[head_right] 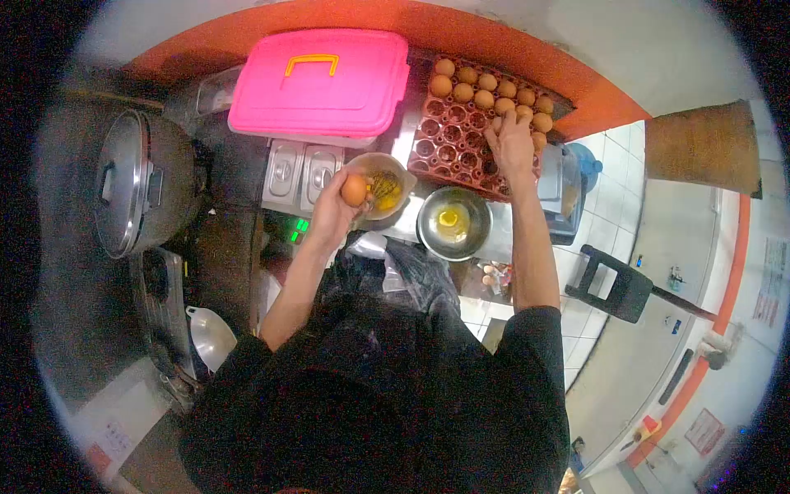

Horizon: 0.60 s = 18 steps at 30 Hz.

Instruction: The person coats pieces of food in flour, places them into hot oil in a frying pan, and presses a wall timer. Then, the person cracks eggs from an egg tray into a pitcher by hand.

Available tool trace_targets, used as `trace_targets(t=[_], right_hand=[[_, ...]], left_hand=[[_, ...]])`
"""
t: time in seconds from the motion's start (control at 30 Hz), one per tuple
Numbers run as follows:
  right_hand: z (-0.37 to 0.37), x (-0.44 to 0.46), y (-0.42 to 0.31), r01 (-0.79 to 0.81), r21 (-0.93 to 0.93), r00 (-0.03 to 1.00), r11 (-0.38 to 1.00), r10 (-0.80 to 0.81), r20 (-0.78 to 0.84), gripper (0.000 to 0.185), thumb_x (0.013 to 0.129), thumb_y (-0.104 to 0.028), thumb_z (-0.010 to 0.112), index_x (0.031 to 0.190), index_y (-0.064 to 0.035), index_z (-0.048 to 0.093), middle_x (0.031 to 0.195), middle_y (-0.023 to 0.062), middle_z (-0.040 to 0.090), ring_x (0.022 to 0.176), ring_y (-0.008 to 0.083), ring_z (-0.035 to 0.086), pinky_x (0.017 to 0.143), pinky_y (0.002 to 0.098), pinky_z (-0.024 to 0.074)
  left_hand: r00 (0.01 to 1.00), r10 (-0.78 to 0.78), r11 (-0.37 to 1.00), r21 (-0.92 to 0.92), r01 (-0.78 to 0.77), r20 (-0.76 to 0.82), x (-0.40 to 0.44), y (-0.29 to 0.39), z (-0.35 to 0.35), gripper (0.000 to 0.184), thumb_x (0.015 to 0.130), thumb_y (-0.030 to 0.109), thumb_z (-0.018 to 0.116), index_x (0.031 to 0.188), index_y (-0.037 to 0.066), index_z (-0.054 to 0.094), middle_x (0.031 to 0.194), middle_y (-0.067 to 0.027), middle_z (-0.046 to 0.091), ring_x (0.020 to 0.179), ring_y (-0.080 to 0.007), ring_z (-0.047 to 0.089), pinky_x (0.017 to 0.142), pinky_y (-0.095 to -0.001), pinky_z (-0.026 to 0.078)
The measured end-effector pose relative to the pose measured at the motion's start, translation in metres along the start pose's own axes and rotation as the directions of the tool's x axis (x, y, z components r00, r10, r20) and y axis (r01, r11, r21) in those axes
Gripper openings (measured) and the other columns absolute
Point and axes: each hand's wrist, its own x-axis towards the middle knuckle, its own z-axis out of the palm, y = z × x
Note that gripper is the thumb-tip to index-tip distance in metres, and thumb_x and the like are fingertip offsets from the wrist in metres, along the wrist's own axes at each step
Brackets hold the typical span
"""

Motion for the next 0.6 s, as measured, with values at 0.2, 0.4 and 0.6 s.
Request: trace_targets(t=[0.2,0.4,0.6], right_hand=[[-0.008,-0.007,-0.020,-0.005,0.216,0.997,0.976,0.023,-0.079,0.039,0.092,-0.024,0.063,0.115,0.0043,0.050,0.107,0.0270,0.058,0.097,0.0450,0.058,0.088,0.0501,0.0477],[-0.038,-0.076,-0.178,-0.034,0.674,0.999,0.738,0.017,0.032,0.048,0.103,-0.020,0.048,0.142,0.0054,0.037,0.142,0.0253,0.045,0.130,0.0339,0.047,0.111,0.0403,0.0342],[0.000,-0.100,-0.200,-0.098,0.694,0.991,0.713,0.008,0.131,0.039,0.100,-0.015,0.048,0.134,0.0038,0.042,0.117,0.0249,0.049,0.111,0.0395,0.050,0.099,0.0438,0.0388]], left_hand=[[0.999,0.048,0.998,-0.039,-0.048,-0.002,0.008,-0.006,-0.005,0.037,0.105,0.036,0.038,0.120,0.005,0.053,0.105,-0.0095,0.060,0.084,-0.0177,0.059,0.068,-0.0292,0.048],[0.996,0.090,0.995,-0.049,-0.090,0.001,0.022,-0.016,0.007,0.038,0.105,0.034,0.037,0.125,0.006,0.052,0.112,-0.0077,0.060,0.098,-0.0169,0.059,0.081,-0.0314,0.050],[0.996,0.048,0.999,0.000,-0.049,-0.078,0.019,-0.022,0.008,0.039,0.106,0.036,0.034,0.130,0.011,0.052,0.123,-0.0066,0.058,0.111,-0.0174,0.056,0.093,-0.0343,0.047]])
